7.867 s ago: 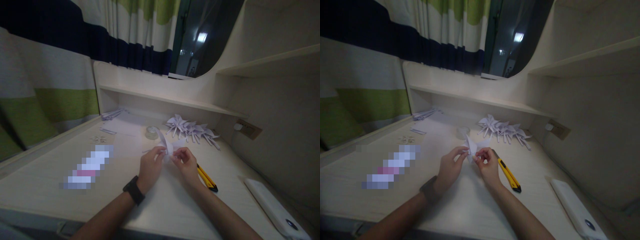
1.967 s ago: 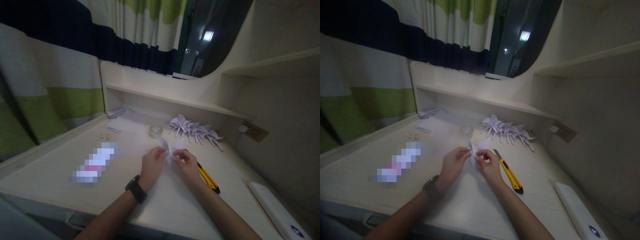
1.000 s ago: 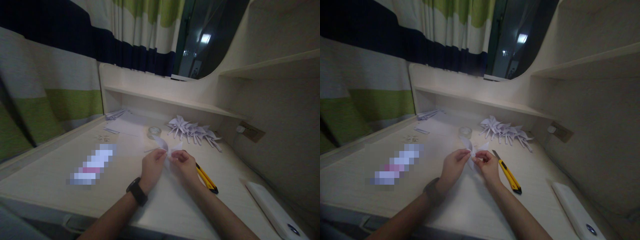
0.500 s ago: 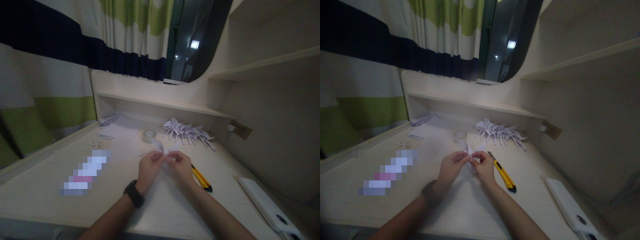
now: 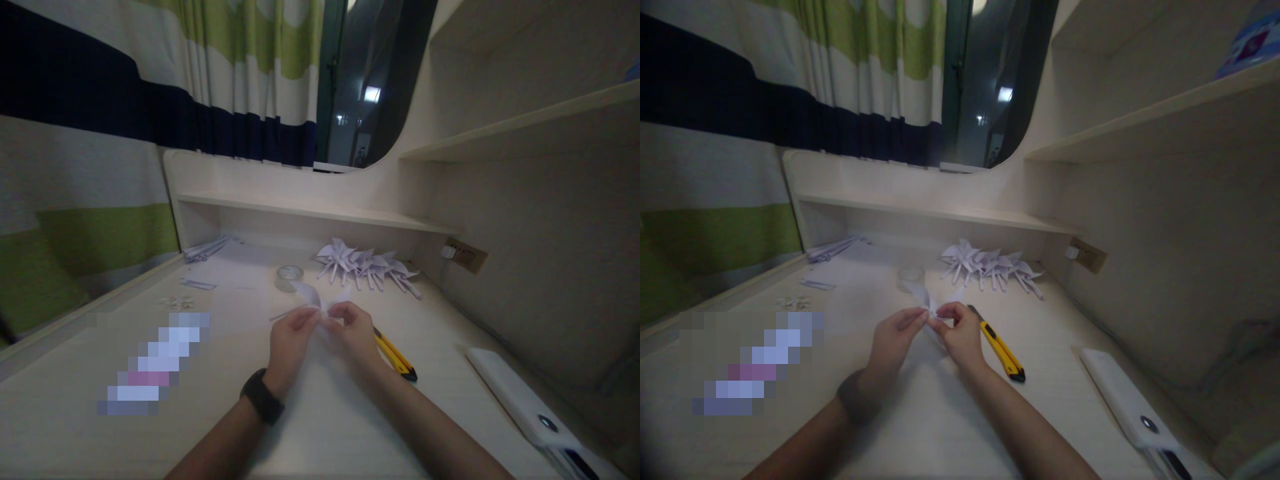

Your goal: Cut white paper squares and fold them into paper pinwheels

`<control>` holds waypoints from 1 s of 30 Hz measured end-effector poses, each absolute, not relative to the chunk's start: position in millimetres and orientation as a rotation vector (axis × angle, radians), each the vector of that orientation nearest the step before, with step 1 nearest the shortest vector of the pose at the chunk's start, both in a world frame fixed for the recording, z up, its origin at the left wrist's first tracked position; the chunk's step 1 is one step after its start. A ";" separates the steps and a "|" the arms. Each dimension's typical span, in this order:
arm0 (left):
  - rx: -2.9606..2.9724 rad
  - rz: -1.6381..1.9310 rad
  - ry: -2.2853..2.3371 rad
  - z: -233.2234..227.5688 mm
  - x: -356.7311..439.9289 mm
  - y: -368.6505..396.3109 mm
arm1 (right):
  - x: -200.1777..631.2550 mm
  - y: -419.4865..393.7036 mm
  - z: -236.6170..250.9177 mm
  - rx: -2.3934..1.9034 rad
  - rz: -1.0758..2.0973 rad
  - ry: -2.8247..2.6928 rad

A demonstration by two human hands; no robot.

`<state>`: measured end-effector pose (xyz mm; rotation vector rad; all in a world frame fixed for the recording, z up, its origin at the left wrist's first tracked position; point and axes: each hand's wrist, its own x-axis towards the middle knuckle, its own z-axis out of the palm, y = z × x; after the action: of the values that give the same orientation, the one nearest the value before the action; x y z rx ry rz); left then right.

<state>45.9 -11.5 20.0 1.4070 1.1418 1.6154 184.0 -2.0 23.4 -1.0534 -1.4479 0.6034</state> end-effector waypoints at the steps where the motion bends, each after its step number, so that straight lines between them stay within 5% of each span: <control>1: 1.395 1.617 1.145 19.4 45.9 -11.2 | 183.8 -2.4 23.6 -1.067 0.591 -1.455; 30: 1.295 1.678 1.108 5.2 66.4 -20.4 | 188.4 2.7 21.5 -1.140 0.877 -1.247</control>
<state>66.4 -20.4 5.2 1.2948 1.1078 1.6783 188.4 2.7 21.5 -1.1403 -1.2471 0.8773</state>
